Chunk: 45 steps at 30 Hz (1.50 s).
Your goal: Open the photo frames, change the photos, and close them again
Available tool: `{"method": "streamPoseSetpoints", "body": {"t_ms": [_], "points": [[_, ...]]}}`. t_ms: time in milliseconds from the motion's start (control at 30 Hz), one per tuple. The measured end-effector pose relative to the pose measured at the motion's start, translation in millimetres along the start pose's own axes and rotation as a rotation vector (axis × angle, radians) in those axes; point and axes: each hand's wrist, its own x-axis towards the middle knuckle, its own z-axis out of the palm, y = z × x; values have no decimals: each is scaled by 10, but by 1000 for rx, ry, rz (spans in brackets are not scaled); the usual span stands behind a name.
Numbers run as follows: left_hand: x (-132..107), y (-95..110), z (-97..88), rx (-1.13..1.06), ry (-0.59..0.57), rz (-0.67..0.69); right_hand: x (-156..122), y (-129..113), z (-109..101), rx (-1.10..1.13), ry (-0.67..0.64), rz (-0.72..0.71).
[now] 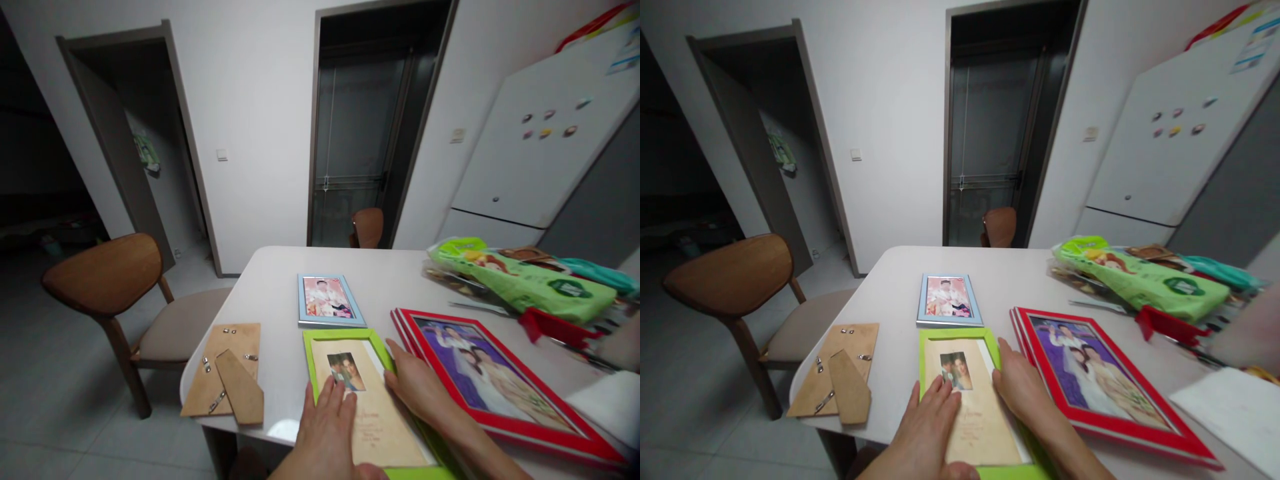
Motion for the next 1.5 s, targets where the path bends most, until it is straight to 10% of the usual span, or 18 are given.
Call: {"method": "streamPoseSetpoints", "body": {"t_ms": [300, 467, 1500], "points": [[32, 75, -109, -44, 63, -38, -157, -192, -181, 1243, -347, 363], [149, 355, -255, -171, 176, -167, -277, -459, -350, 1641, -293, 306], [191, 326, -957, -189, 452, -148, -197, -643, -316, 1495, -193, 322]]}}
